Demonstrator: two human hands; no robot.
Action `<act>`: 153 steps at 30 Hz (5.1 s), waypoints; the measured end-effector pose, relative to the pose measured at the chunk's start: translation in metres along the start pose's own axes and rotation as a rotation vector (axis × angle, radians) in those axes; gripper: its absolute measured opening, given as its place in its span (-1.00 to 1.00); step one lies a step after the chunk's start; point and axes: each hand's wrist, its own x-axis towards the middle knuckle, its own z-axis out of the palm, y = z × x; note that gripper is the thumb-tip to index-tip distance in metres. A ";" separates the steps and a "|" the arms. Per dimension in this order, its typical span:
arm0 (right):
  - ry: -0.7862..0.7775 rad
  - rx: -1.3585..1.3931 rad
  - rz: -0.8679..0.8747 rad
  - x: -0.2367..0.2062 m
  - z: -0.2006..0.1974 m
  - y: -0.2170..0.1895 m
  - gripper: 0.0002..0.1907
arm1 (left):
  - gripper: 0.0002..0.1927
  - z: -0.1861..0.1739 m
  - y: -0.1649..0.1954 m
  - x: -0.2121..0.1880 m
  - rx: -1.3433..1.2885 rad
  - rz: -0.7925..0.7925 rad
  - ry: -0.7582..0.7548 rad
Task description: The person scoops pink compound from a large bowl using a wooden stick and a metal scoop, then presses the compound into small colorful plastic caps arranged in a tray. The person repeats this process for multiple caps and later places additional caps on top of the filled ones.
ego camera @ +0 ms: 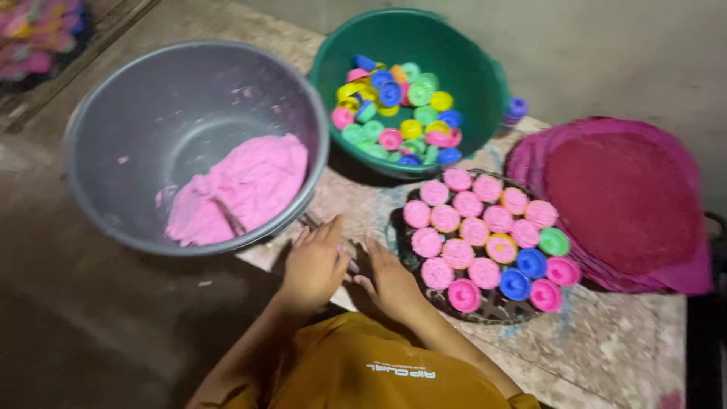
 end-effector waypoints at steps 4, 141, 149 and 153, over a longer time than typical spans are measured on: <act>-0.377 -0.041 0.386 0.052 0.064 0.000 0.00 | -0.33 -0.056 -0.071 -0.021 -0.058 0.067 0.108; -0.026 -1.021 -0.715 0.602 0.034 -0.550 -0.51 | -0.40 -0.486 -0.658 0.130 -0.053 0.151 0.356; -0.109 -1.061 -0.862 0.611 0.109 -0.562 -0.62 | -0.32 -0.457 -0.644 0.131 -0.179 0.195 0.236; -0.195 -0.996 -0.694 0.598 0.062 -0.568 -0.56 | -0.35 -0.471 -0.662 0.131 -0.053 0.082 0.310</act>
